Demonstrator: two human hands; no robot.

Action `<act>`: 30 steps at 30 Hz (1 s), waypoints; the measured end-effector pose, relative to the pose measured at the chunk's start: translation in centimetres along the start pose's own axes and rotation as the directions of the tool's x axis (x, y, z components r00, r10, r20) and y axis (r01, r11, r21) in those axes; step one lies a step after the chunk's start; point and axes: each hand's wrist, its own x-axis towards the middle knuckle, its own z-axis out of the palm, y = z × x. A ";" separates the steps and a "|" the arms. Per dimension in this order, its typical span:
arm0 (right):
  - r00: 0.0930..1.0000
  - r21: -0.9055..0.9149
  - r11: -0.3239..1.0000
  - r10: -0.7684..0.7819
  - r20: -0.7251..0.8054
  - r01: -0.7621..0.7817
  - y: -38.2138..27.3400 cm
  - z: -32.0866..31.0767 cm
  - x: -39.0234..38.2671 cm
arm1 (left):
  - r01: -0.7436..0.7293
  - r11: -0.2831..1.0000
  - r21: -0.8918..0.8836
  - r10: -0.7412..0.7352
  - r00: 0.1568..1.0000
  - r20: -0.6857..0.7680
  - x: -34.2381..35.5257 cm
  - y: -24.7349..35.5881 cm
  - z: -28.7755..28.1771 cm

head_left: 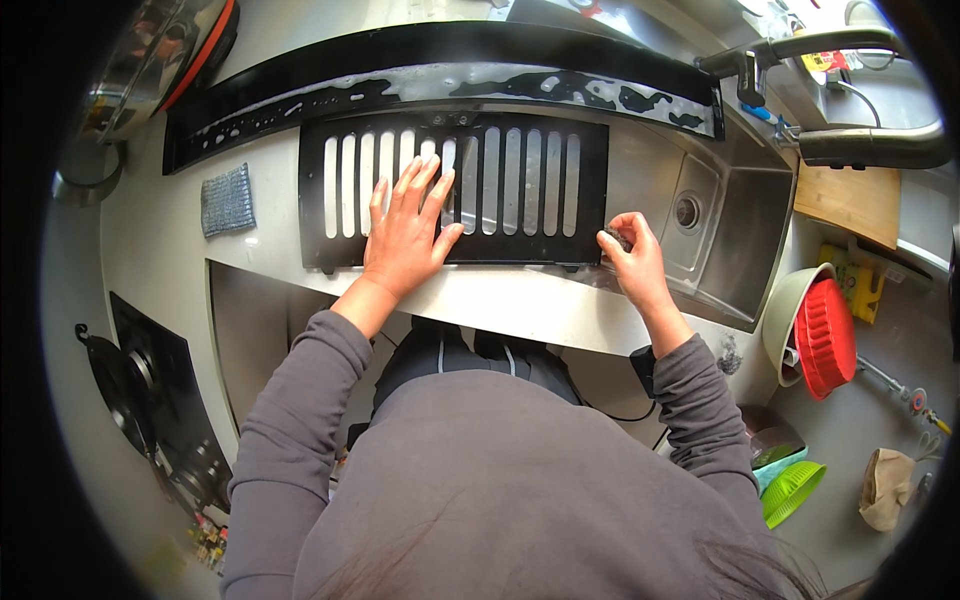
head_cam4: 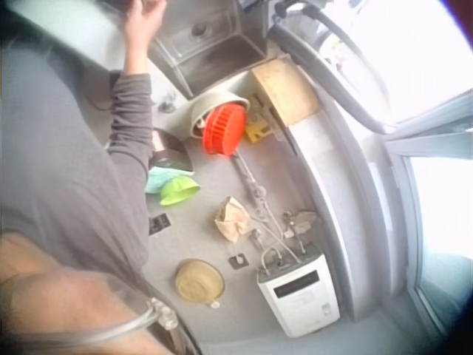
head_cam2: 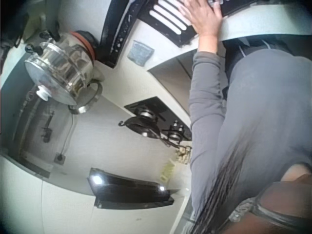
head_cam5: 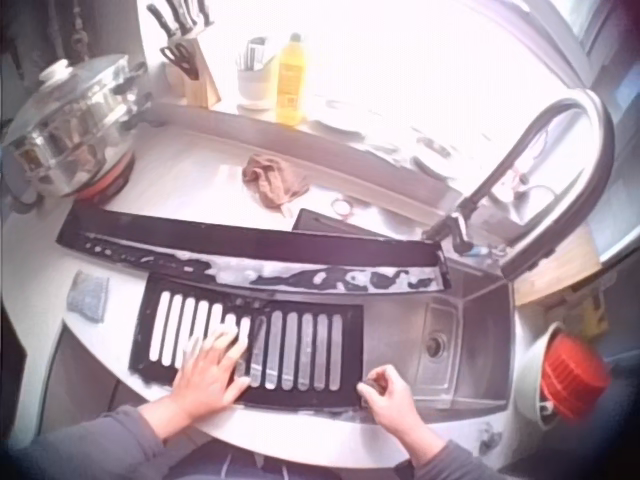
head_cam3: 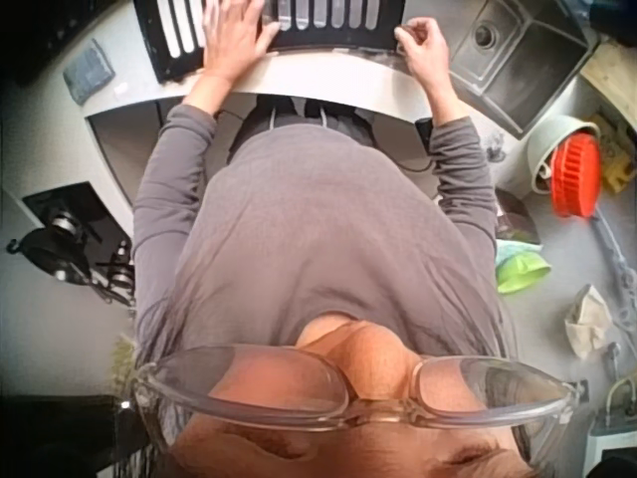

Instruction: The person scrubs a black grill grate with a small abrasive pad on a kitchen countertop, then rinses it under running water from the sink faucet. The grate is handled by hand throughout the process.

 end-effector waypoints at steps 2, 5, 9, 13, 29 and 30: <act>0.999 0.113 0.993 0.019 0.032 -0.022 -0.3 -0.1 0.0 | -0.051 0.996 -0.076 0.038 0.985 -0.168 0.2 1.3 -0.5; 0.989 0.204 0.976 0.051 0.139 -0.079 -0.8 -0.6 0.1 | -0.303 0.934 -0.188 0.286 0.951 -0.116 1.0 4.7 -0.7; 0.976 0.252 0.960 0.065 0.208 -0.118 -0.9 -0.9 0.2 | -0.487 0.814 -0.317 0.528 0.848 0.052 3.6 9.3 0.3; 0.963 0.310 0.938 0.072 0.260 -0.154 -0.4 -0.8 0.6 | -0.485 0.811 -0.326 0.559 0.806 0.194 5.2 10.3 0.7; 0.950 0.326 0.929 0.075 0.302 -0.177 -0.3 -0.7 1.5 | -0.210 0.826 -0.522 0.405 0.866 0.293 5.2 11.0 1.3; 0.952 0.326 0.930 0.070 0.298 -0.170 -0.3 -0.7 1.5 | -0.205 0.827 -0.524 0.398 0.871 0.288 5.0 11.0 1.3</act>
